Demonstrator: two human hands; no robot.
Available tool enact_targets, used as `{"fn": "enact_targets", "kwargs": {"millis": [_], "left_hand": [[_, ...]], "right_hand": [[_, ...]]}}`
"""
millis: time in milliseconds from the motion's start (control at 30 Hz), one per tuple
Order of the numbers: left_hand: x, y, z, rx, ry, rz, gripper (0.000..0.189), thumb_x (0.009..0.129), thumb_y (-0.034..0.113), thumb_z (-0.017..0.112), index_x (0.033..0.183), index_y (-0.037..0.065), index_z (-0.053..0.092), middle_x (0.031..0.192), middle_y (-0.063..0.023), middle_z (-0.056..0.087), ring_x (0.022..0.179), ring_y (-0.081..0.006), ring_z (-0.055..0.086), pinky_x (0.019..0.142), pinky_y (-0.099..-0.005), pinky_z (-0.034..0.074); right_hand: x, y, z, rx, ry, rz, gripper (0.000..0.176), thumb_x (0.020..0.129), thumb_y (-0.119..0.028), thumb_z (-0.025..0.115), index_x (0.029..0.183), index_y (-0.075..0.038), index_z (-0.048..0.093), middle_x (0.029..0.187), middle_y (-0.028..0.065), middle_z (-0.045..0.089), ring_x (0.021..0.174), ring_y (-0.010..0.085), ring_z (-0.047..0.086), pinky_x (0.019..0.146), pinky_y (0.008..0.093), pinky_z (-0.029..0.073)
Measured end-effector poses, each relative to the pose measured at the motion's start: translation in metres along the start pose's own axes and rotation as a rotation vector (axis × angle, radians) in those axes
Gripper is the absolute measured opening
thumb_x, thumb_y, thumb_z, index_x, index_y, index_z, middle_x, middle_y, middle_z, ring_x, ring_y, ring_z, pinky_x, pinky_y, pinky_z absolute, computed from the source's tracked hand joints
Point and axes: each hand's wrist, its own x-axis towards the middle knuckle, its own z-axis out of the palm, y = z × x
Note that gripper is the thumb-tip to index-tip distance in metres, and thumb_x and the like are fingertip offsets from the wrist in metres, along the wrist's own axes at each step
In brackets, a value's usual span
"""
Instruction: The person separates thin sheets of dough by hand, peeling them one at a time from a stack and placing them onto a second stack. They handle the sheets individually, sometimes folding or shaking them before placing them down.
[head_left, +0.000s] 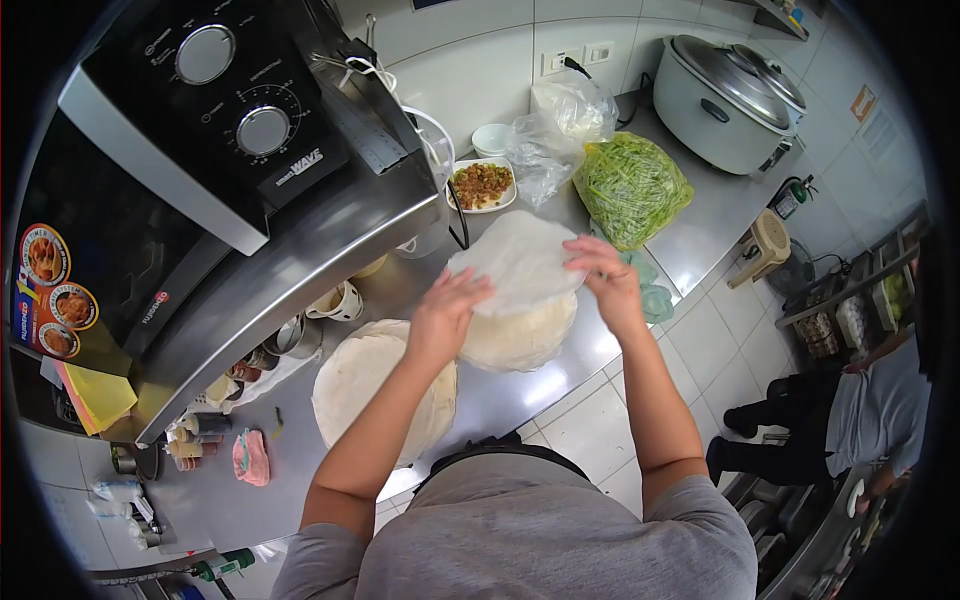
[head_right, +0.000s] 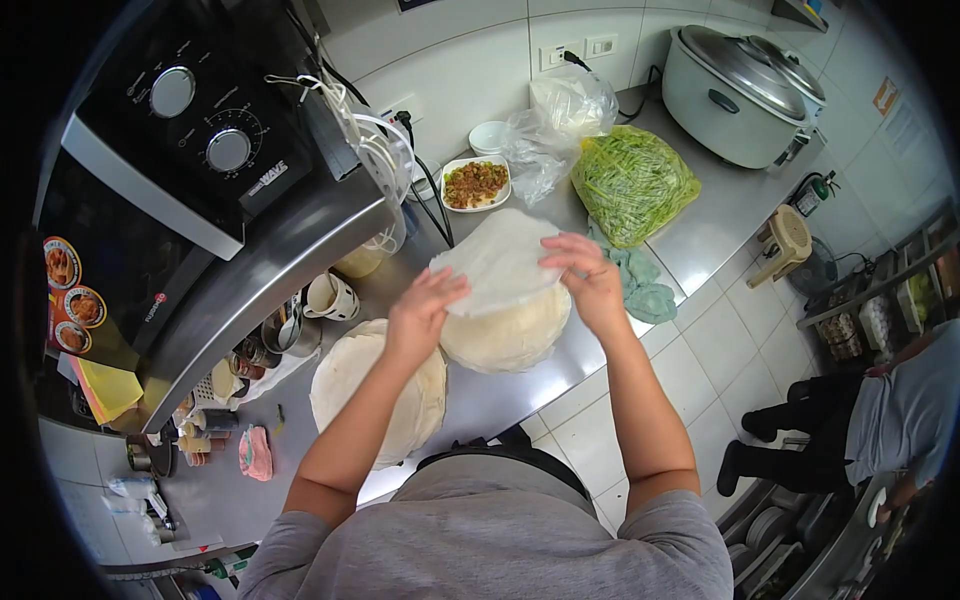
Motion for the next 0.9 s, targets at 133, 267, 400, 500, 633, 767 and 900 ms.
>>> {"fn": "enact_targets", "kwargs": {"millis": [133, 267, 400, 500, 633, 767, 900], "left_hand": [[-0.069, -0.043, 0.069, 0.145, -0.139, -0.109, 0.039, 0.079, -0.003, 0.053, 0.11, 0.014, 0.067, 0.124, -0.0047, 0.061, 0.127, -0.0265, 0.047, 0.11, -0.048, 0.027], [-0.092, -0.049, 0.093, 0.36, -0.337, -0.178, 0.035, 0.084, 0.006, 0.05, 0.113, 0.016, 0.067, 0.131, -0.0048, 0.056, 0.132, -0.0273, 0.04, 0.113, -0.0517, 0.018], [-0.097, -0.037, 0.092, 0.309, -0.441, -0.231, 0.039, 0.084, 0.01, 0.053, 0.122, 0.017, 0.061, 0.139, -0.0067, 0.048, 0.136, -0.0285, 0.034, 0.113, -0.052, 0.016], [-0.106, -0.007, 0.075, 0.238, -0.35, -0.296, 0.048, 0.082, 0.015, 0.059, 0.129, 0.017, 0.054, 0.147, -0.01, 0.036, 0.14, -0.0289, 0.025, 0.114, -0.0523, 0.013], [-0.149, 0.012, 0.028, 0.379, -0.144, -0.543, 0.062, 0.073, 0.022, 0.072, 0.128, 0.005, 0.05, 0.136, -0.0174, 0.041, 0.127, -0.0334, 0.036, 0.105, -0.0526, 0.026], [-0.19, 0.007, -0.001, 0.352, -0.129, -0.581, 0.044, 0.071, 0.017, 0.072, 0.11, 0.004, 0.056, 0.119, -0.0146, 0.047, 0.114, -0.0329, 0.043, 0.095, -0.0455, 0.034], [-0.202, -0.008, -0.009, 0.197, -0.048, -0.53, 0.018, 0.074, 0.011, 0.067, 0.089, 0.004, 0.061, 0.087, -0.0102, 0.056, 0.091, -0.0306, 0.055, 0.085, -0.0413, 0.043]], "right_hand": [[-0.062, 0.095, 0.02, -0.263, -0.134, 0.16, 0.031, 0.073, 0.005, 0.063, 0.092, -0.017, 0.074, 0.13, 0.0069, 0.056, 0.13, 0.0324, 0.037, 0.109, 0.0394, 0.029], [-0.089, 0.119, 0.027, -0.452, -0.172, 0.188, 0.036, 0.071, 0.004, 0.063, 0.096, -0.02, 0.075, 0.138, 0.0116, 0.048, 0.132, 0.0391, 0.033, 0.11, 0.0415, 0.028], [-0.087, 0.111, 0.024, -0.49, -0.082, 0.145, 0.035, 0.071, 0.004, 0.059, 0.093, -0.017, 0.075, 0.137, 0.0147, 0.048, 0.129, 0.0405, 0.036, 0.109, 0.042, 0.03], [-0.093, 0.116, 0.028, -0.715, -0.134, 0.139, 0.035, 0.071, 0.005, 0.057, 0.095, -0.014, 0.073, 0.135, 0.0177, 0.049, 0.126, 0.0425, 0.039, 0.106, 0.0437, 0.033], [-0.088, 0.045, 0.074, -0.502, -0.048, 0.138, 0.03, 0.072, 0.008, 0.057, 0.097, -0.006, 0.068, 0.119, 0.0175, 0.058, 0.114, 0.0374, 0.05, 0.098, 0.0415, 0.04], [-0.103, 0.035, 0.153, -0.073, -0.287, 0.286, 0.016, 0.082, -0.005, 0.063, 0.097, -0.003, 0.067, 0.082, 0.0132, 0.067, 0.072, 0.0219, 0.065, 0.067, 0.0297, 0.052], [-0.095, 0.004, 0.215, 0.132, -0.62, 0.82, 0.017, 0.087, -0.013, 0.064, 0.094, 0.002, 0.064, 0.078, 0.0073, 0.064, 0.069, 0.0122, 0.061, 0.066, 0.0251, 0.051]]}}
